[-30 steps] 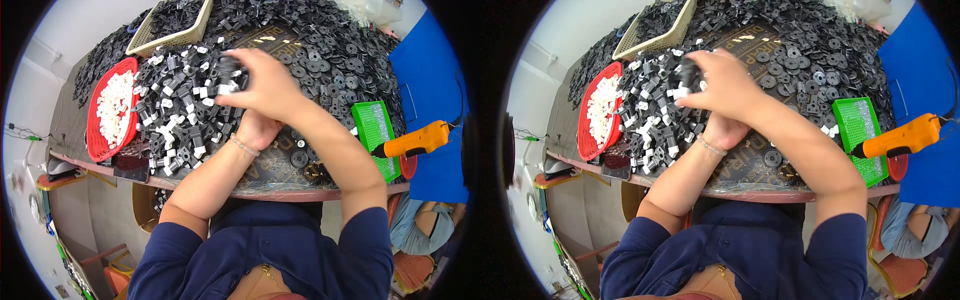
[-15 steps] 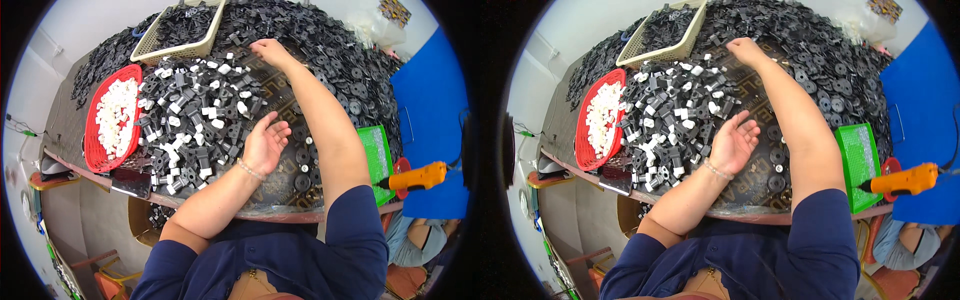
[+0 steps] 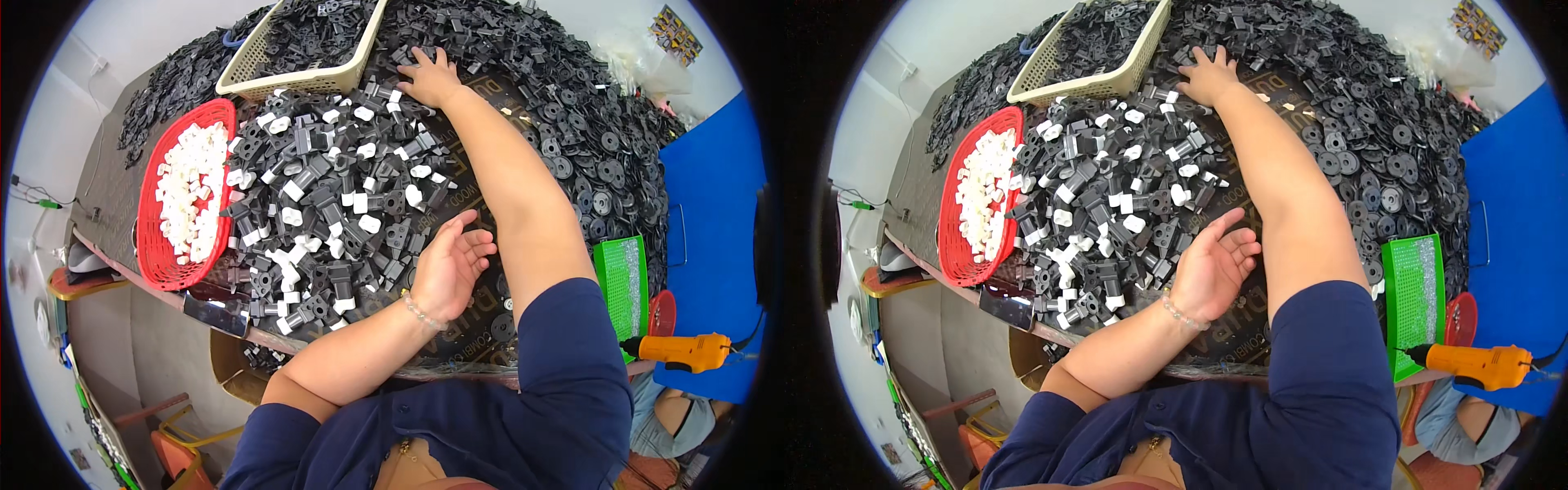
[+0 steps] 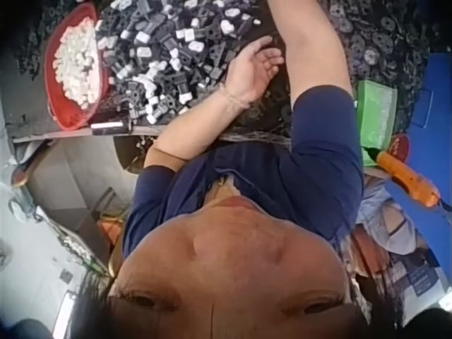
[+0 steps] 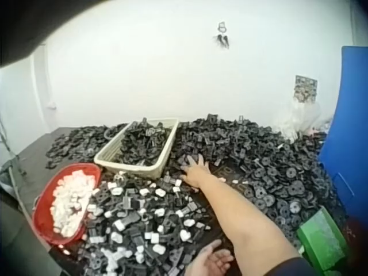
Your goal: Assembling small black and white plastic components at a factory workstation.
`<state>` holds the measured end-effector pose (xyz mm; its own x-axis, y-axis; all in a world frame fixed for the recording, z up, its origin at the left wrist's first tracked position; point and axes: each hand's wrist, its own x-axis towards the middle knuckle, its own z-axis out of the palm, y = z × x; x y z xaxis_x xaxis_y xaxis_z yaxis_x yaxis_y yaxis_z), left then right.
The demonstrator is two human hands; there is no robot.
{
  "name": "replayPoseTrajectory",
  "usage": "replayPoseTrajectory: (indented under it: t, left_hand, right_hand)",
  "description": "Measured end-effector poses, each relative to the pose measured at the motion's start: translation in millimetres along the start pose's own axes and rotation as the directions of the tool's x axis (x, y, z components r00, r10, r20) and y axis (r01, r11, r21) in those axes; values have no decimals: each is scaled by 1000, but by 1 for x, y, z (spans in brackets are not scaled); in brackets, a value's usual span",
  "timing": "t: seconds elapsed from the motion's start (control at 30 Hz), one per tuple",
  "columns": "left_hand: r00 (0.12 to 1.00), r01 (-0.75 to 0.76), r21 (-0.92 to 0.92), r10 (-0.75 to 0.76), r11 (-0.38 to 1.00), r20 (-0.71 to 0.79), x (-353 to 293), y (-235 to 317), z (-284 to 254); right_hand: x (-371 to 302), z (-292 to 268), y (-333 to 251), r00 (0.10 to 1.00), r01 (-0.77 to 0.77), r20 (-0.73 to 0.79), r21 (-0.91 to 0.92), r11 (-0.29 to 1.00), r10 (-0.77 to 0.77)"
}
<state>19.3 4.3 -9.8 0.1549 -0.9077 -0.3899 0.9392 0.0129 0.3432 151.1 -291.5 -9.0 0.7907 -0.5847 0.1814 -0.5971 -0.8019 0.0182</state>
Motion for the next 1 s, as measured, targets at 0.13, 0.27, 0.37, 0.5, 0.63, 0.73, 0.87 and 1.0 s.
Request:
replayPoseTrajectory:
  t: [0.13, 0.27, 0.37, 0.5, 0.63, 0.73, 0.87, 1.0]
  left_hand:
    - [1000, -7, -1, 7, 1000, 8, 0, 2, 0]
    - [1000, -19, 4, 19, 1000, 19, 3, 0, -3]
    - [999, -23, 46, 22, 999, 25, 5, 0, 2]
    - [997, -72, 83, 70, 994, 30, 10, 4, 0]
    - [987, -163, 168, 163, 972, 15, 13, 8, 1]
    - [964, -266, 241, 258, 933, 64, 9, 5, 10]
    - [950, -306, 184, 287, 934, 120, 13, 2, 1]
    - [967, -249, 117, 240, 962, 80, 16, 4, -1]
  right_hand:
    - [-40, -5, 24, 999, 47, 10, -18, 999, -47]
    - [-104, -15, 53, 994, 88, -75, 50, 995, -84]
    - [-137, -15, 95, 995, 76, -68, 137, 988, -67]
    - [-168, -30, 112, 977, 64, -208, 457, 887, 36]
    - [-199, -74, 99, 953, 28, -272, 519, 854, 134]
    - [-221, -106, 83, 996, -78, 20, 664, 744, 87]
    - [-254, -146, 23, 891, 107, 289, 614, 782, -349]
    - [-241, -130, 43, 927, -235, 341, 854, 463, -157]
